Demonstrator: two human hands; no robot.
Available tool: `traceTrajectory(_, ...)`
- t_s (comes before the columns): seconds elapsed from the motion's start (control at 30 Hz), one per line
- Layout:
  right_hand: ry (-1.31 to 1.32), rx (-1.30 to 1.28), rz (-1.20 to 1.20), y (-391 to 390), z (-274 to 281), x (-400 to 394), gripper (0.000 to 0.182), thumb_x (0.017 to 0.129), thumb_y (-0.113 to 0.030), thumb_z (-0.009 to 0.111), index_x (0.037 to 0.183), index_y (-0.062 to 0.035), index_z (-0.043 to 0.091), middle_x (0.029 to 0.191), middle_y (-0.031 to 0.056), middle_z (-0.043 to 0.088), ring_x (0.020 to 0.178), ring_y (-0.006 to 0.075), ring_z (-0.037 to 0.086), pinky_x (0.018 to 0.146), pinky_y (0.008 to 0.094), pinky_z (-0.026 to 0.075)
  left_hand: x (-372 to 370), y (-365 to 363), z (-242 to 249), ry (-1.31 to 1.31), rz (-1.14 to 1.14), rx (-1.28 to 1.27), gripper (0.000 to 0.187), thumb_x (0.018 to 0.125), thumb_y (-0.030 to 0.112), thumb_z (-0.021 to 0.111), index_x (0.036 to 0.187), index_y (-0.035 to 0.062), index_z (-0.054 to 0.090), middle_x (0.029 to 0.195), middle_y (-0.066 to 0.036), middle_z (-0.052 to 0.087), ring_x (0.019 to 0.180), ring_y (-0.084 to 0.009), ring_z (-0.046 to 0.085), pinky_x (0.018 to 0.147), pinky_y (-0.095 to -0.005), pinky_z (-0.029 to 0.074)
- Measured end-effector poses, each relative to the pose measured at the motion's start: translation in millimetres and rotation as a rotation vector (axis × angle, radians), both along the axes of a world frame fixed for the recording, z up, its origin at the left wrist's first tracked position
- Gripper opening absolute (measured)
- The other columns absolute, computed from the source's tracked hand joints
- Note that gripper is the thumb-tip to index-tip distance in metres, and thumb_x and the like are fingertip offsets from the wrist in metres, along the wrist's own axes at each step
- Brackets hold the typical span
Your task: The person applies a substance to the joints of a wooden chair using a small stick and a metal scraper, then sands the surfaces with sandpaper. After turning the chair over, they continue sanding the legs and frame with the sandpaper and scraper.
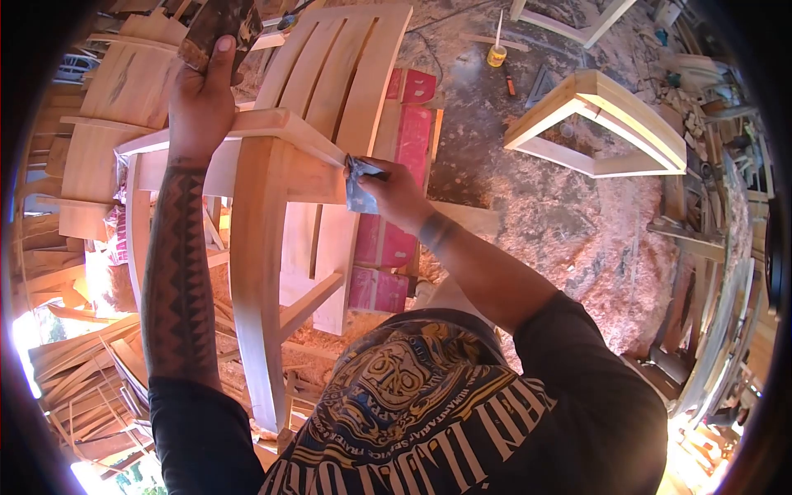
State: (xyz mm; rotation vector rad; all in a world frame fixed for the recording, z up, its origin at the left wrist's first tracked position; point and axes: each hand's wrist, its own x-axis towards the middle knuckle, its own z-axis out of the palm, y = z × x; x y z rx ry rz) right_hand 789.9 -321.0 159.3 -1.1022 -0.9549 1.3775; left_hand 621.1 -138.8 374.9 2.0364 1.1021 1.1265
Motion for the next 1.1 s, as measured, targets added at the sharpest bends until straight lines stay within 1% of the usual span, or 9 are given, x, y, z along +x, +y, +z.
traceTrajectory(0.23,-0.021,0.272,-0.321,-6,-62,-3,0.035,0.107,-0.007,0.052,0.141,-0.0027,0.058,0.142,0.0128,0.064,0.133,0.0206,0.058,0.111,0.0317,0.046,-1,-2,5,0.091,0.075,-0.017,0.04,0.107,0.039,0.057,0.123,0.0031,0.067,0.097,0.001,0.07,0.08,-0.0072,0.061,0.071,-0.0266,0.051)
traceTrajectory(0.47,-0.052,0.148,-0.602,-4,-88,-87,0.045,0.107,-0.01,0.05,0.152,-0.0066,0.047,0.152,0.0167,0.053,0.144,0.0278,0.048,0.116,0.0355,0.039,11,-13,11,0.058,0.135,-0.025,0.043,0.103,0.045,0.062,0.105,0.0026,0.068,0.08,0.001,0.062,0.068,-0.0108,0.053,0.067,-0.0283,0.045)
traceTrajectory(0.63,-0.17,0.146,-0.569,-4,-68,-123,0.058,0.108,-0.015,0.046,0.159,0.0031,0.025,0.165,0.029,0.024,0.155,0.0403,0.022,0.126,0.0404,0.023,10,-15,13,0.065,0.124,-0.052,0.045,0.103,0.047,0.062,0.098,0.003,0.07,0.076,0.001,0.062,0.064,-0.0101,0.053,0.065,-0.0294,0.043)
traceTrajectory(0.73,-0.222,0.045,-0.583,-2,-59,-132,0.059,0.108,-0.015,0.047,0.16,0.0032,0.022,0.164,0.0263,0.03,0.154,0.0358,0.028,0.124,0.0381,0.026,11,-19,14,0.053,0.143,-0.065,0.046,0.103,0.047,0.062,0.095,0.0029,0.071,0.075,0.001,0.062,0.067,-0.0085,0.053,0.067,-0.0289,0.043)
traceTrajectory(0.87,-0.083,0.091,-0.478,-20,-52,-126,0.056,0.109,-0.016,0.046,0.159,0.0016,0.027,0.165,0.0269,0.027,0.155,0.0379,0.024,0.125,0.0394,0.026,6,-12,13,0.141,0.162,-0.056,0.044,0.105,0.044,0.06,0.114,0.0017,0.07,0.093,0.0,0.07,0.078,-0.0075,0.06,0.071,-0.0264,0.049)
traceTrajectory(0.97,-0.208,0.004,-0.172,-59,-56,-83,0.052,0.109,-0.017,0.045,0.158,-0.0044,0.032,0.149,0.026,0.052,0.139,0.0376,0.051,0.115,0.0403,0.042,1,-7,10,0.123,0.125,-0.005,0.044,0.106,0.042,0.059,0.121,0.0023,0.067,0.099,0.0,0.07,0.081,-0.0082,0.061,0.071,-0.0261,0.05)
traceTrajectory(1.0,-0.265,0.013,-0.255,-59,-87,-72,0.047,0.109,-0.017,0.044,0.155,-0.0074,0.041,0.136,0.0247,0.063,0.127,0.0332,0.063,0.107,0.039,0.049,-3,-1,8,0.148,0.122,0.026,0.044,0.106,0.042,0.059,0.125,0.0026,0.066,0.102,0.0,0.07,0.082,-0.0084,0.062,0.072,-0.026,0.051)
traceTrajectory(1.03,-0.199,-0.021,-0.321,-57,-65,-47,0.044,0.108,-0.02,0.046,0.151,-0.0095,0.047,0.128,0.0204,0.069,0.118,0.03,0.068,0.101,0.037,0.052,-6,1,5,0.181,0.115,0.048,0.045,0.106,0.041,0.059,0.128,0.003,0.065,0.106,0.0,0.07,0.084,-0.0086,0.063,0.072,-0.0259,0.052)
traceTrajectory(1.1,-0.235,-0.242,-0.218,-37,-110,-15,0.045,0.107,-0.024,0.049,0.149,-0.0081,0.049,0.123,0.0162,0.073,0.113,0.03,0.07,0.098,0.0359,0.053,-3,-4,6,0.117,0.091,0.032,0.047,0.106,0.041,0.059,0.133,0.0034,0.062,0.111,-0.001,0.07,0.089,-0.0096,0.064,0.077,-0.0273,0.055)
